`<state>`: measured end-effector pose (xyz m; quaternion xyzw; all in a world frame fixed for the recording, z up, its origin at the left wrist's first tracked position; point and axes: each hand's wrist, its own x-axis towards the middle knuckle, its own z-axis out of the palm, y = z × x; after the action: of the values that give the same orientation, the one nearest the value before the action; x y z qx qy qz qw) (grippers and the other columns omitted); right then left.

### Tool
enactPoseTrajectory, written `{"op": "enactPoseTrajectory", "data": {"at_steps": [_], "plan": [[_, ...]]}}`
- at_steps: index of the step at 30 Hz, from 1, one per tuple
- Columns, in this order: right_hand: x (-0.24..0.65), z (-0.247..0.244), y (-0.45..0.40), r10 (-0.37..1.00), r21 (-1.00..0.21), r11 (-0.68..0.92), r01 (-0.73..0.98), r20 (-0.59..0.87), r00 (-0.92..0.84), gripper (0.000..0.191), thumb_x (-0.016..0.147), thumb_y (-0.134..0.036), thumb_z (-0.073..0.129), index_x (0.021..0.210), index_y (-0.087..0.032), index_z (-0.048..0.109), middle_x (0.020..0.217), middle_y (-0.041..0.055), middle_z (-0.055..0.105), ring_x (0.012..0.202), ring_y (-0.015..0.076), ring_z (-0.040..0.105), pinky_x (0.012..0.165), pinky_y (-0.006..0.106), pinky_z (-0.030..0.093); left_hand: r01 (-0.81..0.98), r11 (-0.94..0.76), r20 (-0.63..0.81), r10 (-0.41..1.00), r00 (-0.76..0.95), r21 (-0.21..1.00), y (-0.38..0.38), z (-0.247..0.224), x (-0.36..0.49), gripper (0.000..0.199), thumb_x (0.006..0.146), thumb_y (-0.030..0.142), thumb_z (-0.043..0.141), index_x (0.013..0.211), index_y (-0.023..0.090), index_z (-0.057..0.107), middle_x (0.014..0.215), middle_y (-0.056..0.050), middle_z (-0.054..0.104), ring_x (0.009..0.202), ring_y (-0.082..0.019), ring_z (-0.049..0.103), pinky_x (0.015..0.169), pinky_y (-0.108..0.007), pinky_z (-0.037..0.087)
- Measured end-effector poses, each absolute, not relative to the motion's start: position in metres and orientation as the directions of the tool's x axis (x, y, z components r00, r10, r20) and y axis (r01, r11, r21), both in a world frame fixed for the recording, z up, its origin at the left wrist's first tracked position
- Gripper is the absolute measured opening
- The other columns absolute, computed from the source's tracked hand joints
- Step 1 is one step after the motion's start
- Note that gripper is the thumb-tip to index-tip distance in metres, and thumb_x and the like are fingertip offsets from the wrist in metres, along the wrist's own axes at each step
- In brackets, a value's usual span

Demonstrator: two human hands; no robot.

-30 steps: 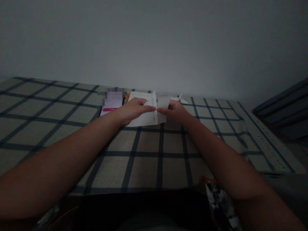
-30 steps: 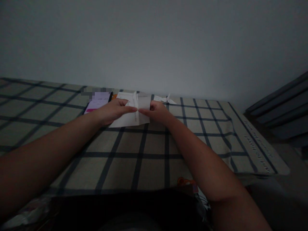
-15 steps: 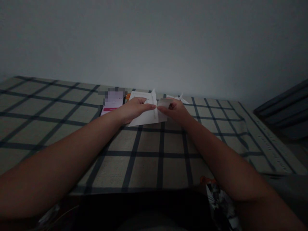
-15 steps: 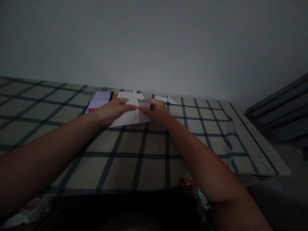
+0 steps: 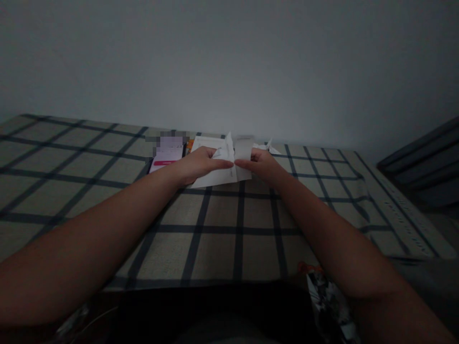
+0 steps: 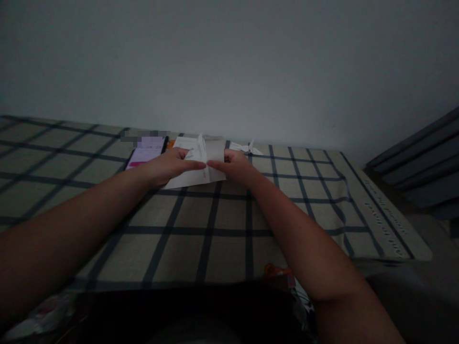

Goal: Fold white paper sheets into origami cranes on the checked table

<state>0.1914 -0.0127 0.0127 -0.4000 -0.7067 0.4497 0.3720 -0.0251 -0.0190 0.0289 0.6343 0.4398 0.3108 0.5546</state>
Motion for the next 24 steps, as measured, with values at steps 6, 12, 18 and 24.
{"op": "enactPoseTrajectory", "data": {"at_steps": [6, 12, 18, 24], "plan": [[0.1923, 0.013, -0.0127, 0.891, -0.949, 0.253, 0.189, 0.152, -0.427, 0.041, 0.073, -0.048, 0.078, 0.094, -0.014, 0.071, 0.097, 0.0082, 0.073, 0.084, 0.0172, 0.065, 0.077, 0.032, 0.052, 0.208, 0.011, -0.102, 0.897, 0.431, 0.978, -0.0182, 0.0273, -0.0263, 0.036, 0.072, 0.037, 0.078, 0.101, 0.016, 0.075, 0.092, -0.009, 0.077, 0.073, -0.02, 0.071, 0.069, -0.03, 0.055], [0.193, 0.0119, -0.0122, 0.898, -0.944, 0.242, 0.224, 0.13, -0.421, 0.042, 0.073, -0.048, 0.078, 0.095, -0.014, 0.07, 0.095, 0.0085, 0.073, 0.082, 0.0176, 0.064, 0.076, 0.032, 0.052, 0.207, 0.007, -0.097, 0.9, 0.425, 0.978, -0.0177, 0.0271, -0.0263, 0.035, 0.071, 0.036, 0.079, 0.1, 0.016, 0.076, 0.088, -0.008, 0.077, 0.075, -0.021, 0.071, 0.071, -0.03, 0.055], [0.1885, 0.016, -0.0157, 0.884, -0.891, 0.359, 0.279, 0.229, -0.407, 0.043, 0.075, -0.056, 0.074, 0.085, -0.014, 0.067, 0.081, 0.0047, 0.067, 0.074, 0.0149, 0.058, 0.065, 0.027, 0.047, 0.164, 0.022, -0.09, 0.903, 0.421, 0.986, -0.0169, 0.0271, -0.0266, 0.032, 0.072, 0.033, 0.079, 0.098, 0.016, 0.076, 0.09, -0.008, 0.078, 0.074, -0.02, 0.071, 0.07, -0.029, 0.056], [0.1878, 0.017, -0.0175, 0.859, -0.838, 0.467, 0.281, 0.353, -0.371, 0.039, 0.078, -0.054, 0.072, 0.084, -0.016, 0.066, 0.081, 0.0031, 0.065, 0.072, 0.0127, 0.055, 0.065, 0.026, 0.045, 0.131, 0.058, -0.108, 0.903, 0.416, 0.99, -0.0166, 0.0274, -0.026, 0.032, 0.073, 0.033, 0.077, 0.1, 0.016, 0.076, 0.092, -0.009, 0.078, 0.074, -0.02, 0.072, 0.069, -0.029, 0.057]]}}
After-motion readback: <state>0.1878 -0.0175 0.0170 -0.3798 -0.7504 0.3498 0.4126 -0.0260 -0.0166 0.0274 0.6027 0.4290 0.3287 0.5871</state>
